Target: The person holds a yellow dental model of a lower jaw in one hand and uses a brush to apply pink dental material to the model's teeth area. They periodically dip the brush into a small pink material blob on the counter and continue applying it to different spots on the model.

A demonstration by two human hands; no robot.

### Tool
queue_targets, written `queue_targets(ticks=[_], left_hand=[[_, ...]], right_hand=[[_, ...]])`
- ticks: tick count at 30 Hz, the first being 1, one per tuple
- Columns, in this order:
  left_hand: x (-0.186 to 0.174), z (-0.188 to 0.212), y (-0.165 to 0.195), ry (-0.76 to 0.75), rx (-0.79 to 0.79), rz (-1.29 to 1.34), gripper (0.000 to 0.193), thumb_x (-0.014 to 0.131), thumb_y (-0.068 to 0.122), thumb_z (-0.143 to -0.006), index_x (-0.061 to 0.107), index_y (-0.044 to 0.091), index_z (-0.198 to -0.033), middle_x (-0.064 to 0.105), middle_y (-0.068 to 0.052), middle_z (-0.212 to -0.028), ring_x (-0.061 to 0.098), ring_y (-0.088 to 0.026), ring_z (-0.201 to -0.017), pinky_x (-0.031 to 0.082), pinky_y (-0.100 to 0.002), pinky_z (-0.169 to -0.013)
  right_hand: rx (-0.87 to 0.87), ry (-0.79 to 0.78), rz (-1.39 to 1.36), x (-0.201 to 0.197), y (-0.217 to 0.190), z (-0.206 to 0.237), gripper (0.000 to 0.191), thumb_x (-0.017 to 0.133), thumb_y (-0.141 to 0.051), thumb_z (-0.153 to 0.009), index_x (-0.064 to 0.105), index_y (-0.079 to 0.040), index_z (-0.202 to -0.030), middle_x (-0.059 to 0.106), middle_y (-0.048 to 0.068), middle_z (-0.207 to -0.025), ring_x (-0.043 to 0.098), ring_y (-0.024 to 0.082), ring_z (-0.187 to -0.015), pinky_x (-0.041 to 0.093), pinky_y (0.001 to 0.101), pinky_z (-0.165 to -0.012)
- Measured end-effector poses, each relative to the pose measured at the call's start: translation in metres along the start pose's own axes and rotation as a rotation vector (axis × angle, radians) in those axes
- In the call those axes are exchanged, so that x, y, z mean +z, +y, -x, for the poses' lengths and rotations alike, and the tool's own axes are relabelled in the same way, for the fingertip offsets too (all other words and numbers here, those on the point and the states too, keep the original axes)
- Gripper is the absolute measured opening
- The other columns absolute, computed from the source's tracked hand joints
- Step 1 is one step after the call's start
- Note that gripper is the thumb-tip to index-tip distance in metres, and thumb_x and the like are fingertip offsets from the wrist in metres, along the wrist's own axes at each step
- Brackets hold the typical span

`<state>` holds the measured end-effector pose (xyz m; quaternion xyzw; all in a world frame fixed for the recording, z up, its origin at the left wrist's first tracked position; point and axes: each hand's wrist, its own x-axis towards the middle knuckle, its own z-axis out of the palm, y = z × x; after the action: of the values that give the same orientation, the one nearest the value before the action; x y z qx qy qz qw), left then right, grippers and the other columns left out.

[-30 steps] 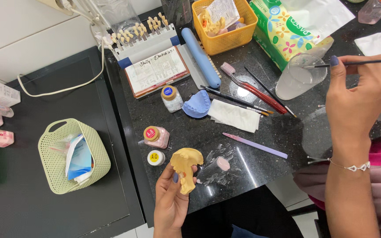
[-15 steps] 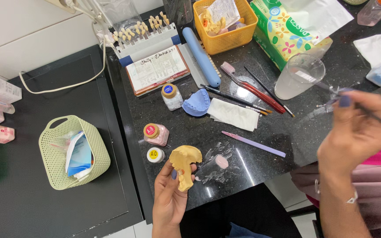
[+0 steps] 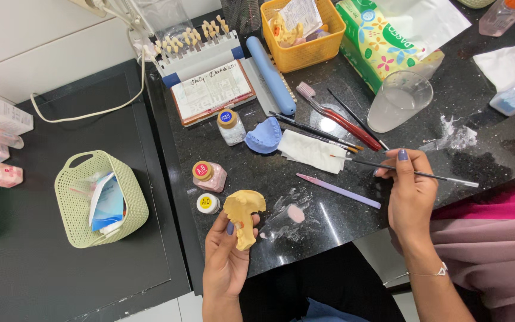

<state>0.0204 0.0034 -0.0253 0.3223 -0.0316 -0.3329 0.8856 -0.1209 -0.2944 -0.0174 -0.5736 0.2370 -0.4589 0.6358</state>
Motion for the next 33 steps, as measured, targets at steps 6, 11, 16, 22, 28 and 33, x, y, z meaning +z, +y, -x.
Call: queue_targets(ticks=[6, 11, 16, 22, 28, 33], left_hand=[[-0.001, 0.001, 0.0, -0.013, 0.006, 0.007, 0.051, 0.065, 0.009, -0.097, 0.049, -0.009, -0.141, 0.064, -0.025, -0.131, 0.068, -0.035, -0.117, 0.06, -0.041, -0.096], [0.001, 0.002, 0.0, 0.01, 0.012, -0.022, 0.051, 0.065, 0.009, -0.096, 0.05, -0.009, -0.142, 0.064, -0.025, -0.13, 0.068, -0.035, -0.117, 0.06, -0.04, -0.095], [0.001, 0.001, 0.001, 0.024, 0.012, -0.018, 0.051, 0.065, 0.008, -0.096, 0.05, -0.009, -0.141, 0.065, -0.025, -0.129, 0.068, -0.034, -0.117, 0.06, -0.04, -0.095], [0.0, 0.002, 0.0, 0.01, 0.014, -0.014, 0.051, 0.065, 0.009, -0.097, 0.049, -0.01, -0.142, 0.065, -0.026, -0.129, 0.068, -0.034, -0.117, 0.06, -0.04, -0.096], [0.001, 0.004, 0.001, 0.001, 0.014, -0.014, 0.052, 0.065, 0.009, -0.097, 0.048, -0.009, -0.143, 0.064, -0.024, -0.131, 0.067, -0.035, -0.118, 0.06, -0.04, -0.096], [0.003, 0.004, 0.002, 0.007, 0.014, 0.0, 0.05, 0.064, 0.009, -0.098, 0.049, -0.009, -0.141, 0.064, -0.025, -0.13, 0.067, -0.035, -0.118, 0.061, -0.041, -0.095]], right_hand=[[-0.013, 0.021, 0.17, 0.007, -0.009, 0.003, 0.017, 0.053, -0.014, -0.115, 0.059, 0.0, -0.119, 0.064, 0.007, -0.096, 0.061, 0.012, -0.085, 0.048, 0.0246, -0.081], [-0.036, -0.005, 0.137, 0.008, -0.01, 0.004, 0.014, 0.053, -0.005, -0.112, 0.057, 0.001, -0.124, 0.065, 0.007, -0.099, 0.061, 0.011, -0.088, 0.049, 0.0251, -0.084], [-0.047, 0.003, 0.271, 0.009, -0.015, 0.007, 0.023, 0.049, 0.002, -0.104, 0.057, 0.001, -0.125, 0.066, 0.008, -0.098, 0.061, 0.011, -0.087, 0.05, 0.0247, -0.085], [-0.033, -0.047, 0.328, 0.014, -0.025, 0.01, 0.025, 0.048, 0.003, -0.101, 0.062, 0.002, -0.121, 0.067, 0.008, -0.096, 0.063, 0.012, -0.086, 0.051, 0.0245, -0.082], [0.011, -0.114, 0.357, 0.012, -0.028, 0.012, 0.029, 0.045, -0.006, -0.104, 0.069, 0.004, -0.116, 0.071, 0.013, -0.104, 0.07, 0.018, -0.093, 0.048, 0.027, -0.083], [-0.075, -0.141, 0.065, 0.006, -0.022, 0.01, 0.036, 0.041, -0.009, -0.103, 0.066, 0.01, -0.122, 0.07, 0.02, -0.117, 0.069, 0.023, -0.11, 0.047, 0.031, -0.098]])
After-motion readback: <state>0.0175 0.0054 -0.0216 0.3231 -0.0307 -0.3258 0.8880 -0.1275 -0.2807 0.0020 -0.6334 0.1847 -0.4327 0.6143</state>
